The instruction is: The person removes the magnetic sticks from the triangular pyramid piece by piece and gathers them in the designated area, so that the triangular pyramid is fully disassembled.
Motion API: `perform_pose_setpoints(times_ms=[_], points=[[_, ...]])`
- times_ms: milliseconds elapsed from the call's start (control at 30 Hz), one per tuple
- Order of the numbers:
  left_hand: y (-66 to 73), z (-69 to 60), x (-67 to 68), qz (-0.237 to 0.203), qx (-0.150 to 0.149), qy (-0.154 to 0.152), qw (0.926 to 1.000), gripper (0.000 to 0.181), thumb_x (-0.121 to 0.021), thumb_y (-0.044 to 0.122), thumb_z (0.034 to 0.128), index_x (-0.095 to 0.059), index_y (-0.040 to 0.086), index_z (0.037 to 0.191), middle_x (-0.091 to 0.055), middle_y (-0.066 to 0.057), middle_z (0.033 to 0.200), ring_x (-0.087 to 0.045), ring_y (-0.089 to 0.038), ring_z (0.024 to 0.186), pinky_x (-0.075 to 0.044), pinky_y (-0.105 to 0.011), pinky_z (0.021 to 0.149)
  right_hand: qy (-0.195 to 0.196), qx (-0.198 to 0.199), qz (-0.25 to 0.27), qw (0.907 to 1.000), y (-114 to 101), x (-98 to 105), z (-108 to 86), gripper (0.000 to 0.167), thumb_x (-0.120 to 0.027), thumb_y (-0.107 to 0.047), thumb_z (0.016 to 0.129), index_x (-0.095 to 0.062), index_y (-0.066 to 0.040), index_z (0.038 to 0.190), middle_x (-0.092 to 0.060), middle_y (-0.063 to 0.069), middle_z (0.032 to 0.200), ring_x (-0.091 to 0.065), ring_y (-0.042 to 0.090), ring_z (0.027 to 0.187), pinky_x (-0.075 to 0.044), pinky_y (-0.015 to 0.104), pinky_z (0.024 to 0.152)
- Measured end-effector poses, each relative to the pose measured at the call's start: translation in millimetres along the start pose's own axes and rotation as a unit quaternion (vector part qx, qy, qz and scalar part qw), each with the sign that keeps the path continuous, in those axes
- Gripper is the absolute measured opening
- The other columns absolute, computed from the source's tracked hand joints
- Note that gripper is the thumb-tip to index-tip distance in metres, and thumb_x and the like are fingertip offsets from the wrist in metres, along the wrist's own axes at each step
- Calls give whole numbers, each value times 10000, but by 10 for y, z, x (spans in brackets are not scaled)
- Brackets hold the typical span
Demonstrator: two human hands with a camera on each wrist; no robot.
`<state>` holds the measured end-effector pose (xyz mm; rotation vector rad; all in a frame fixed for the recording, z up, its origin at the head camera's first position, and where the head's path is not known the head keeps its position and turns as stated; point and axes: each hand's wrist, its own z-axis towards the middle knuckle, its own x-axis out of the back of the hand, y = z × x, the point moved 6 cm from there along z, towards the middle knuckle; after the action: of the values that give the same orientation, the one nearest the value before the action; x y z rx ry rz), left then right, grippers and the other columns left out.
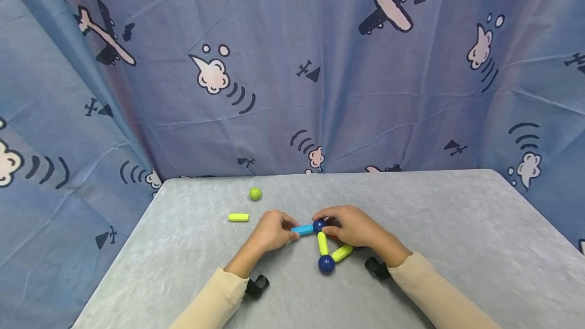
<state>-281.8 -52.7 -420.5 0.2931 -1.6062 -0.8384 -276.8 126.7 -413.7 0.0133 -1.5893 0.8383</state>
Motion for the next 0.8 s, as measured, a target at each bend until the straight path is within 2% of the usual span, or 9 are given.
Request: perform_pose_setpoints(times_ms=[400, 800], points=[[-57, -20, 38, -114, 70, -45, 9999, 139, -826, 78, 786, -790, 102, 918, -701, -13, 823, -564, -88, 732, -474, -253, 671, 123, -121, 2, 9999, 48, 17, -35, 315, -707, -184, 922, -711, -203, 1236, -742, 11, 1133, -697, 226, 1036, -547, 458, 881], [-66, -17, 37, -27, 44, -95, 9999, 146, -825, 111, 798, -792, 122, 941, -695, 14, 825, -567, -82, 737, -474, -254, 672, 156, -179, 12, 9997, 54, 21, -49, 317, -712, -200, 919, -711, -213, 1236, -744, 1, 1122, -691, 222, 1045, -538, 469, 895]])
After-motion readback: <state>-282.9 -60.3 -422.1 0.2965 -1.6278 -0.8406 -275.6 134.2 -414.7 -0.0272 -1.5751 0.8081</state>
